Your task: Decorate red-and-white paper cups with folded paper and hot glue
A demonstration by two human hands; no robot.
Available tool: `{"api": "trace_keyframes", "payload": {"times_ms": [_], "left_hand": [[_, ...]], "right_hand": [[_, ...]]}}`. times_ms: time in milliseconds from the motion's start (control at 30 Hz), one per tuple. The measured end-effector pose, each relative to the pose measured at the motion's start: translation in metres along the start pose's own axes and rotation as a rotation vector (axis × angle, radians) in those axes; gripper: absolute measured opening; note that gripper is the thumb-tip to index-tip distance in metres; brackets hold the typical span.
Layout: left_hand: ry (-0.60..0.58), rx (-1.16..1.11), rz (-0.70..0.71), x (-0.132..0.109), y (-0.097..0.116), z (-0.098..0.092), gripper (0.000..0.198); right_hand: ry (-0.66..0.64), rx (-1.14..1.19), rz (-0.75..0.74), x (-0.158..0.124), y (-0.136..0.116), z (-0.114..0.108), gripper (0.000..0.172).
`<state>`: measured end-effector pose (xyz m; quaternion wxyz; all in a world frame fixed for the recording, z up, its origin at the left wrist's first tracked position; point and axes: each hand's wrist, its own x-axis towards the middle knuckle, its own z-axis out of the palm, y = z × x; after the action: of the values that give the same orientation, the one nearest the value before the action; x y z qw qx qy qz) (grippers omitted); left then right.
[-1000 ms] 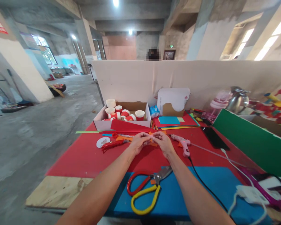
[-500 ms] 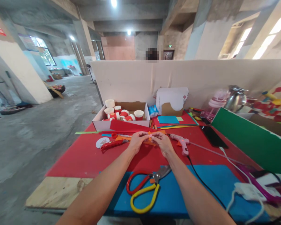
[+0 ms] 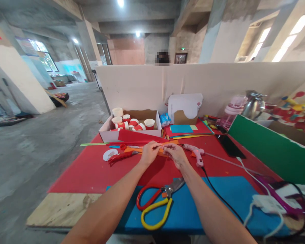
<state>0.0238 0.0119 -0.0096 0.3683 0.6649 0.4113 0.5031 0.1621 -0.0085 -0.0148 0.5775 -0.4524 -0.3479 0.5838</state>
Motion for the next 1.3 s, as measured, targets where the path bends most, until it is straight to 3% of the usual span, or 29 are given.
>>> {"api": "trace_keyframes", "payload": {"times_ms": [167,300,433,633,767,933,1100,1200,1300], "left_hand": [[-0.129,0.192,0.152,-0.003,0.001,-0.003,0.022],[-0.166,0.309,0.266,-0.006,-0.002,-0.003,0.028],[-0.158,0.367,0.336,-0.008,-0.003,-0.001,0.024],[-0.242,0.794,0.494,-0.008,0.003,-0.003,0.022],[-0.273,0.900,0.548,-0.008,0.005,-0.004,0.022],[-0.236,0.650,0.451,-0.006,-0.001,-0.003,0.027],[-0.057,0.203,0.127,0.001,-0.009,-0.004,0.025],[-0.105,-0.040,-0.062,0.002,-0.008,-0.004,0.028],[-0.166,-0.156,-0.122,0.000,-0.004,-0.001,0.027]], "right_hand": [[0.001,0.043,0.054,0.000,0.000,-0.001,0.020],[-0.004,0.087,0.073,0.000,-0.001,0.000,0.020],[-0.016,0.139,0.091,0.000,-0.001,-0.001,0.019],[-0.087,0.206,0.111,0.003,0.001,-0.004,0.018],[-0.107,0.229,0.108,0.003,0.000,-0.004,0.017],[-0.104,0.186,0.105,0.000,-0.002,-0.005,0.028],[-0.040,0.177,0.031,-0.002,-0.005,0.000,0.031],[-0.030,0.145,-0.016,-0.003,-0.006,0.002,0.030],[-0.016,0.121,-0.061,-0.004,-0.006,0.004,0.029]]}}
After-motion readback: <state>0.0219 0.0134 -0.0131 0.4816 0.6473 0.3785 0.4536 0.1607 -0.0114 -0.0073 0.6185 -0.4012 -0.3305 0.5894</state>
